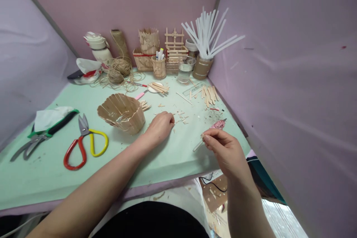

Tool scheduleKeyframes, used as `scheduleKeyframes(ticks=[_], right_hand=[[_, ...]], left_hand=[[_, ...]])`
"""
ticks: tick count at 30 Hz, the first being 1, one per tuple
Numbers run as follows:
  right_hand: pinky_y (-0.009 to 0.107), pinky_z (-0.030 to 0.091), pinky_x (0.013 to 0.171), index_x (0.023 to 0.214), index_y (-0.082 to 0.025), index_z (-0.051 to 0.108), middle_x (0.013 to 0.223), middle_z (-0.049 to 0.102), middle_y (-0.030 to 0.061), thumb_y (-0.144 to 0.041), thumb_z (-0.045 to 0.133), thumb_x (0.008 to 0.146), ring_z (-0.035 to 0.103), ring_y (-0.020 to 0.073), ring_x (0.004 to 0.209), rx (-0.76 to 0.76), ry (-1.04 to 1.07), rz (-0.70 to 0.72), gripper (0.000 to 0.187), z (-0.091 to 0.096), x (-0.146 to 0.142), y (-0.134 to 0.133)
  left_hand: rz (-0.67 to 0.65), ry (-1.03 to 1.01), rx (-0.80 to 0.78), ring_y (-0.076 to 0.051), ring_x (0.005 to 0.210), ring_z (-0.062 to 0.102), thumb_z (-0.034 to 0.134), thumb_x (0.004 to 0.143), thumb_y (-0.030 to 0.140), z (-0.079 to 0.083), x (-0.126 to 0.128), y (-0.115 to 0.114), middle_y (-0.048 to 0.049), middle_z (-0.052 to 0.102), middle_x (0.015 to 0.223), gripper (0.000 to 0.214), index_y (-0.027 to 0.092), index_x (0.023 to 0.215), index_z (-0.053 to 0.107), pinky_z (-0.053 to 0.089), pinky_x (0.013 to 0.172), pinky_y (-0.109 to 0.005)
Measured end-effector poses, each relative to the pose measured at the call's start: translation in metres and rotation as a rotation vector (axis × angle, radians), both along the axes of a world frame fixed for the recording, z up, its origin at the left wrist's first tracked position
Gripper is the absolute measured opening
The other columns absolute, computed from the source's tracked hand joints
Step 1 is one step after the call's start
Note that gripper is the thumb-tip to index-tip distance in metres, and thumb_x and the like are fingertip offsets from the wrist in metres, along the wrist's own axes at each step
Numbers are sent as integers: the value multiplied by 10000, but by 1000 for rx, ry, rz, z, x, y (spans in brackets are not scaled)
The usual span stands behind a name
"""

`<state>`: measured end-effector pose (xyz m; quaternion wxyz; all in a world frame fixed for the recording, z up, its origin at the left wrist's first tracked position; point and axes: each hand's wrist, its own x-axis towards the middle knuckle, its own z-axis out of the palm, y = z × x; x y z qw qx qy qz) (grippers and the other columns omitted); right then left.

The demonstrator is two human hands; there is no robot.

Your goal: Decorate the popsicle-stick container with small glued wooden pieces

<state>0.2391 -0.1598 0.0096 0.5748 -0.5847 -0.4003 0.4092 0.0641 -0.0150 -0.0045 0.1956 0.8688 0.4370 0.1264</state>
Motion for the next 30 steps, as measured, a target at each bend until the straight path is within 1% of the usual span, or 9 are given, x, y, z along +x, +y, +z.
scheduleKeyframes(ticks=[3,7,10,13,15,17,22,27,30], right_hand=[[265,400,605,751,-230,697,691,617,-6,-357,711,755,499,125,627,3,18,18,127,1,-4,1],[249,391,610,742,-237,700,676,608,-19,-338,709,762,484,110,618,-1,33,41,104,2,-9,3],[252,389,607,745,-235,702,665,605,-18,-351,714,751,481,115,613,-14,27,54,117,1,-13,5],[255,388,608,759,-228,702,660,599,-16,-366,715,745,487,121,615,-31,18,77,139,0,-19,8],[255,385,607,762,-223,697,658,595,-16,-371,704,753,488,123,615,-42,7,108,149,2,-26,11],[252,381,604,756,-218,690,651,587,-18,-367,696,757,483,121,612,-50,-4,146,149,5,-35,15],[250,382,602,744,-205,683,629,570,-25,-356,686,750,477,117,604,-57,-4,225,152,10,-61,27],[250,374,592,742,-192,687,592,545,-30,-368,663,755,465,115,588,-91,-18,262,178,2,-79,38],[247,357,571,745,-183,684,568,519,-34,-371,661,752,437,111,569,-115,-23,260,190,-6,-84,43]], left_hand=[[15,-75,-28,-205,736,579,473,779,151,3,0,-4,-49,648,781,149,195,776,616,428,668,-317],[-6,-290,-140,-160,702,568,470,789,155,13,-6,-15,-2,653,758,179,205,886,613,427,672,-284],[-3,-423,-392,-144,711,576,518,779,200,23,-17,-27,2,668,765,128,196,812,642,438,663,-261],[82,-563,-708,-149,747,611,626,749,294,30,-34,-38,-24,704,843,167,190,866,683,462,673,-263],[127,-672,-819,-152,785,624,686,712,307,30,-44,-43,-37,713,883,213,190,889,694,474,716,-271],[173,-757,-836,-141,767,615,717,687,298,27,-52,-47,-34,708,853,208,187,862,699,471,721,-267],[289,-900,-756,-108,680,558,740,671,315,19,-62,-54,-8,674,784,191,176,792,691,454,674,-243],[377,-1073,-932,-127,720,620,782,637,308,10,-68,-61,-24,680,753,215,152,751,689,498,739,-268],[435,-1128,-936,-136,724,643,799,618,291,4,-70,-64,-40,694,726,225,138,751,703,516,754,-275]])
